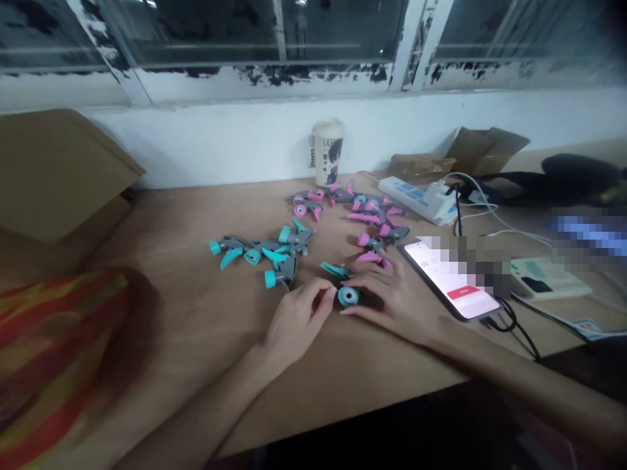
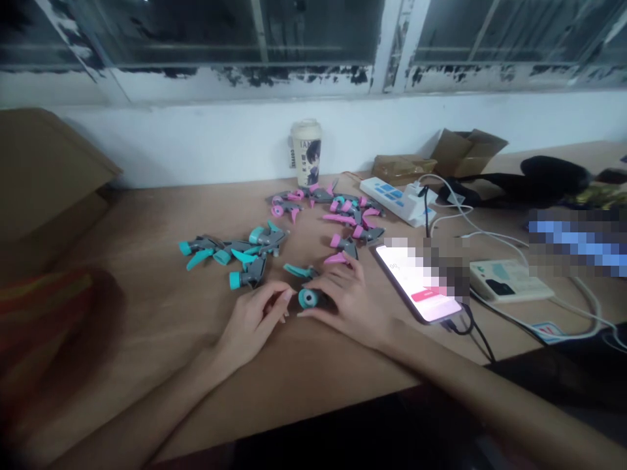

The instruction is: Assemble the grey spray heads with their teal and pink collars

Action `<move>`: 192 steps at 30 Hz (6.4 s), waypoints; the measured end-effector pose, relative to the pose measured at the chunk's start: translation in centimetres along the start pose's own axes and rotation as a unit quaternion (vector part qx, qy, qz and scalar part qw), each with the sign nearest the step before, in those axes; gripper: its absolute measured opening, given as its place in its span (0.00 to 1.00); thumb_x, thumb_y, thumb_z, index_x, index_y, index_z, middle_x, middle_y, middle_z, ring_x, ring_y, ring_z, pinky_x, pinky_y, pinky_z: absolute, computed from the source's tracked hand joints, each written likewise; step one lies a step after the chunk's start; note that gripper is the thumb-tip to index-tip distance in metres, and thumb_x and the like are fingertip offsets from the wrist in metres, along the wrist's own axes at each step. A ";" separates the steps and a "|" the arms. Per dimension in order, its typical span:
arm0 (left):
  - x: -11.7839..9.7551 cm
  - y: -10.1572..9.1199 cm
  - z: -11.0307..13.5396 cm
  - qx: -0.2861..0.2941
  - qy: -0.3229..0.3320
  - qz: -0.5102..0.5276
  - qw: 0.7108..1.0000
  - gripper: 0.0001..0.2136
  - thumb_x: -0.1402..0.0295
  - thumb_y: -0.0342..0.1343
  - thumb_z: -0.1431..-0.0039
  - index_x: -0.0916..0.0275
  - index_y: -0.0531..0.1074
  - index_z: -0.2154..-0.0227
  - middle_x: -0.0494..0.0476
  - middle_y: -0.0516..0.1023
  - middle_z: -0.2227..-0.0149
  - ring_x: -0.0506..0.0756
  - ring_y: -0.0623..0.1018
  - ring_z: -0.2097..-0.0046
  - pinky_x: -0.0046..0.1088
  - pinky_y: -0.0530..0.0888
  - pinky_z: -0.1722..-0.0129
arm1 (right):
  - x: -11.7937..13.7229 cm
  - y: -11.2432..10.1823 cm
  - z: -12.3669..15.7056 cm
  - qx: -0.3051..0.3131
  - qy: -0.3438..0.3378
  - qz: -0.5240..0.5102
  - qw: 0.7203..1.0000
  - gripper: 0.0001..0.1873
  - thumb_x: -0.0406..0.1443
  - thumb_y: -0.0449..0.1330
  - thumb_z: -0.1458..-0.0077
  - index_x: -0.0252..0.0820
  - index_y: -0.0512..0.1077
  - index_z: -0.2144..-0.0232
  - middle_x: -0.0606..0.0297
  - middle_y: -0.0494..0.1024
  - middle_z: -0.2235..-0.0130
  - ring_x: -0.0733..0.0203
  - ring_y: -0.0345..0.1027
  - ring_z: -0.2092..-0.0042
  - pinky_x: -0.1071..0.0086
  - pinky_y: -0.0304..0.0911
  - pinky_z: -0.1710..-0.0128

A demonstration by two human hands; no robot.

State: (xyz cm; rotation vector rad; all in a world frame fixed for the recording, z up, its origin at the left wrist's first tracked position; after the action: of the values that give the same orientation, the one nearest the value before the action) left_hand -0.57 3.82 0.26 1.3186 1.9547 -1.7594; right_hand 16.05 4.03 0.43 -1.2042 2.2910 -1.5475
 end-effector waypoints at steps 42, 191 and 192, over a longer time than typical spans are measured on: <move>2.0 0.5 -0.7 0.029 -0.123 0.234 0.964 0.08 0.67 0.58 0.48 0.63 0.67 0.66 0.51 0.73 0.70 0.49 0.73 0.69 0.24 0.70 0.70 | -0.3 1.0 -1.4 -0.041 -0.048 -0.106 0.992 0.15 0.39 0.60 0.47 0.47 0.72 0.55 0.67 0.79 0.62 0.59 0.69 0.56 0.52 0.38 0.42; -1.5 -1.6 0.0 -0.112 0.013 0.005 0.994 0.05 0.74 0.58 0.49 0.60 0.74 0.68 0.50 0.68 0.70 0.46 0.69 0.73 0.20 0.69 0.75 | 0.0 0.4 -0.9 -0.047 0.005 -0.150 0.988 0.13 0.40 0.60 0.47 0.47 0.70 0.58 0.66 0.79 0.61 0.59 0.70 0.57 0.56 0.50 0.47; -1.5 -1.7 0.0 -0.111 0.010 0.006 0.994 0.04 0.74 0.58 0.49 0.60 0.73 0.69 0.51 0.68 0.70 0.47 0.70 0.71 0.20 0.70 0.74 | 0.0 0.4 -0.9 -0.049 0.003 -0.139 0.989 0.13 0.40 0.60 0.47 0.46 0.70 0.58 0.66 0.79 0.62 0.59 0.70 0.57 0.56 0.50 0.47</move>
State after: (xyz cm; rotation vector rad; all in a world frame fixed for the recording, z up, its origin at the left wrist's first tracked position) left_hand -0.88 3.28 2.40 1.2726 2.0769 -1.4778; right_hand 15.36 4.71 0.55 -1.6046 2.3071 -1.5370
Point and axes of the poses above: each hand's wrist, its own z-axis away from the middle knuckle, its own y-axis out of the palm, x = y × z, the point moved 4 cm from there along -z, towards the middle knuckle
